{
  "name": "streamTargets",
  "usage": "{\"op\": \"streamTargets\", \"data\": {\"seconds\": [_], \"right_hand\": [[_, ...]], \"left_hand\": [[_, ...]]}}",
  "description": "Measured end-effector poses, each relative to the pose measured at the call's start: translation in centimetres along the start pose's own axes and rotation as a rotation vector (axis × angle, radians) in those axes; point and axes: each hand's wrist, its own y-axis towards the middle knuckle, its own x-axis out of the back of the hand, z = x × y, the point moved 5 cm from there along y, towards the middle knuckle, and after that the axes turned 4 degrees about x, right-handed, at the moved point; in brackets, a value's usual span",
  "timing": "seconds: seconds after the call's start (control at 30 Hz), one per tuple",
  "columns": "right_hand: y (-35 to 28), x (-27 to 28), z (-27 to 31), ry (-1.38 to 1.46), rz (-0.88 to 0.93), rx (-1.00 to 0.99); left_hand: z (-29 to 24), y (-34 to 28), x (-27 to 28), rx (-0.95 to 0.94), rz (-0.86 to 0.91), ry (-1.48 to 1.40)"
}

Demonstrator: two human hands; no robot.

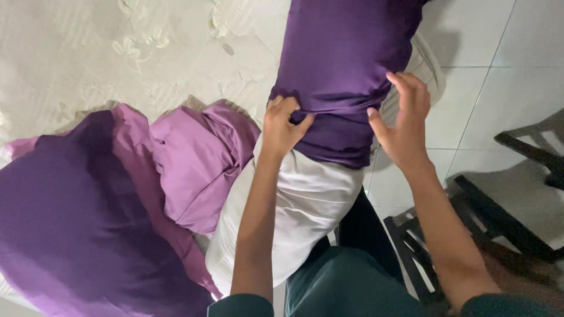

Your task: The person picks up a white pillow and a purple pillowcase, then inserts the pillow into the case by hand. They smooth the fabric and tuck the edges to fit the pillowcase snugly around the pillow.

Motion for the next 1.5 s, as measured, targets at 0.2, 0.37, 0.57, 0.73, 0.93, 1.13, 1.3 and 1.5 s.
{"op": "streamTargets", "data": {"seconds": [0.2,0.37,0.57,0.73,0.93,1.13,1.3,1.5], "right_hand": [[0.9,-4.0,0.5,-0.370,0.029,0.280],[0.0,-3.8,-0.7,0.028,0.272,0.210],[-0.6,-0.1,-2.3,0.074,0.468,-0.077],[3.1,0.5,2.6,-0.161,0.106,0.100],[5.8,-4.1,0.0,-0.889,-0.044,0.233],[2.1,-6.2,5.2,-0.489,0.130,0.458],[-4.1,-11.6,8.0,-0.063,0.486,0.333],[3.4,-4.7,5.9,-0.145,-0.040,0.211]], "left_hand": [[-3.4,-2.5,-1.2,-0.007,-0.028,0.011],[0.5,-3.4,3.7,0.260,-0.002,-0.117],[4.0,-4.3,-0.2,0.718,0.168,-0.663],[5.3,-6.4,-1.6,0.729,0.101,-0.777],[3.0,-7.8,-0.7,0.611,0.205,-0.787],[3.7,-4.0,-0.8,0.805,0.217,-0.701],[7.0,3.5,-6.5,0.691,0.058,-0.666],[6.1,3.4,-6.1,0.681,-0.052,-0.802]]}}
